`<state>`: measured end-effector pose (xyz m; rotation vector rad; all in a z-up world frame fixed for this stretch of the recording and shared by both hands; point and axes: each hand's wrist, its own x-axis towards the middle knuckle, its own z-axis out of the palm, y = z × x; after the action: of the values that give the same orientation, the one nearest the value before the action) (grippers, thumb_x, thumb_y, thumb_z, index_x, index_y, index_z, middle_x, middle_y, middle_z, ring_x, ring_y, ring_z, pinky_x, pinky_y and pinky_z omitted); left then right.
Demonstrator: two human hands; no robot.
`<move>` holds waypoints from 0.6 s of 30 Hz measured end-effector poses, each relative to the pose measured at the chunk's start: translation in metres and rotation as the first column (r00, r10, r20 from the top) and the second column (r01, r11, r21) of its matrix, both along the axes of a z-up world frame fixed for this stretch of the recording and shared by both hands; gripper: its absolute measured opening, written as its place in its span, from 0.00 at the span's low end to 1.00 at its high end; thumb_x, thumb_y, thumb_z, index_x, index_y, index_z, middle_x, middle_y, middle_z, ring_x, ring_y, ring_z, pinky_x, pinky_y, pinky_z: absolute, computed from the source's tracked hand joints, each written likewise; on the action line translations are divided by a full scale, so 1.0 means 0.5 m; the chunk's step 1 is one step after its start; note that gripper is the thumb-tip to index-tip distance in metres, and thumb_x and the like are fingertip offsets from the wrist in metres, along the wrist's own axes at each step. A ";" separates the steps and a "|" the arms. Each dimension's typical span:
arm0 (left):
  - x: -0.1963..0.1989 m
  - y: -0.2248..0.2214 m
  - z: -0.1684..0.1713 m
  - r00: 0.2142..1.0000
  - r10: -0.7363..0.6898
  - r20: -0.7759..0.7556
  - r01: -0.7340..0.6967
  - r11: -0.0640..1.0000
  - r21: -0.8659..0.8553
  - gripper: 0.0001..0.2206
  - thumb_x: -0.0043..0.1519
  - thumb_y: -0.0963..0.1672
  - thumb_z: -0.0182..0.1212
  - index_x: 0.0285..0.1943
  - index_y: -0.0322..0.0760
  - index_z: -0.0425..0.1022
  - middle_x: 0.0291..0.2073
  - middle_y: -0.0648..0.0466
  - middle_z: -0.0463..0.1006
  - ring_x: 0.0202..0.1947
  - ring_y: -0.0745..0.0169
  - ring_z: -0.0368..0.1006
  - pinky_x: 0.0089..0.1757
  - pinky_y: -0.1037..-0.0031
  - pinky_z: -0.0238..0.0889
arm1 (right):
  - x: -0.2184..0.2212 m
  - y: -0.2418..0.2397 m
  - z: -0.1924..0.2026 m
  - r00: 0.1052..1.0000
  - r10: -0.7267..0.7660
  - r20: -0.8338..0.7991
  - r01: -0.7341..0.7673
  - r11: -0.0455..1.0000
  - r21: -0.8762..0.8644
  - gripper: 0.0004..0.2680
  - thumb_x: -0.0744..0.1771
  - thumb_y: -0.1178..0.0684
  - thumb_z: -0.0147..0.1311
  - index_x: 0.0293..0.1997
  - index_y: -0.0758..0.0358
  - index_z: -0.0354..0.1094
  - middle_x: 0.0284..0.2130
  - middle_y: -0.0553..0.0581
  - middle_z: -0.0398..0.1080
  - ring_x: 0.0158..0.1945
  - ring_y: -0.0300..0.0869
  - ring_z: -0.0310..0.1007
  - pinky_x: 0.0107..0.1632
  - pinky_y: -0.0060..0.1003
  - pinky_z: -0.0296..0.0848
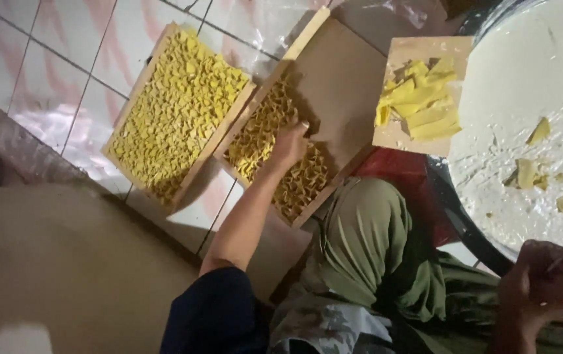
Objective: The person repeatedly picks yellow food pieces from a wooden tray, dips them into a white liquid in a large metal bowl using a fork, and places the coated pieces back into the tray. The process is repeated continuously.
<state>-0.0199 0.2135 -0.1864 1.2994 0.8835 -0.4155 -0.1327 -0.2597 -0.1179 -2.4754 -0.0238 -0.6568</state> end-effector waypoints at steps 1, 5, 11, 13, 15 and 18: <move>0.004 -0.002 -0.030 1.000 -0.005 0.009 0.005 1.000 0.002 0.34 0.69 0.46 0.48 0.84 0.39 0.38 0.28 0.56 0.67 0.18 0.76 0.54 0.21 0.83 0.49 | 0.001 0.010 0.001 1.000 -0.005 0.009 0.005 1.000 0.002 0.15 0.73 0.76 0.60 0.70 0.97 0.69 0.36 0.74 0.66 0.33 0.52 0.61 0.40 0.45 0.62; 0.011 0.001 -0.116 0.732 -0.675 -0.089 0.543 0.500 0.675 0.11 0.71 0.43 0.46 0.52 0.34 0.75 0.36 0.44 0.80 0.27 0.56 0.75 0.29 0.68 0.68 | 0.000 0.038 0.015 0.998 -0.032 -0.051 0.048 0.940 0.339 0.14 0.76 0.81 0.51 0.73 0.94 0.60 0.36 0.74 0.62 0.37 0.48 0.58 0.41 0.40 0.56; -0.011 0.058 -0.131 0.673 -0.737 -0.067 0.472 0.359 0.805 0.04 0.66 0.41 0.60 0.43 0.39 0.82 0.32 0.51 0.81 0.21 0.66 0.73 0.26 0.80 0.67 | 0.005 0.037 0.001 0.999 -0.039 -0.025 0.046 0.893 0.447 0.14 0.76 0.81 0.51 0.71 0.87 0.60 0.38 0.67 0.57 0.38 0.44 0.56 0.44 0.37 0.60; -0.005 0.064 -0.158 0.553 -0.830 -0.071 0.308 0.124 0.943 0.03 0.64 0.36 0.61 0.39 0.32 0.79 0.31 0.48 0.82 0.23 0.61 0.77 0.26 0.79 0.71 | 0.009 0.048 0.021 0.999 -0.052 -0.008 0.050 0.893 0.447 0.13 0.76 0.80 0.52 0.70 0.86 0.61 0.43 0.72 0.64 0.39 0.45 0.60 0.42 0.37 0.60; 0.006 0.051 -0.129 0.659 -0.670 -0.341 0.579 0.163 0.799 0.11 0.67 0.41 0.56 0.55 0.33 0.78 0.50 0.45 0.81 0.49 0.43 0.77 0.50 0.62 0.71 | 0.014 0.075 0.058 0.991 -0.014 -0.129 0.084 0.828 0.555 0.15 0.74 0.73 0.50 0.71 0.75 0.57 0.35 0.62 0.64 0.37 0.40 0.63 0.47 0.34 0.64; -0.003 0.048 -0.215 0.547 -0.777 0.312 -0.179 0.255 0.950 0.32 0.54 0.64 0.60 0.25 0.34 0.63 0.65 0.24 0.67 0.36 0.64 0.73 0.28 0.75 0.63 | 0.027 0.065 0.086 0.923 -0.103 -0.371 0.261 0.876 0.405 0.12 0.74 0.61 0.60 0.66 0.63 0.69 0.39 0.54 0.70 0.36 0.35 0.65 0.33 0.30 0.61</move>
<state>-0.0215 0.2378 -0.2939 2.5684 -0.1302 0.5176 -0.1190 -0.2274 -0.0750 -2.1134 0.4566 -0.2571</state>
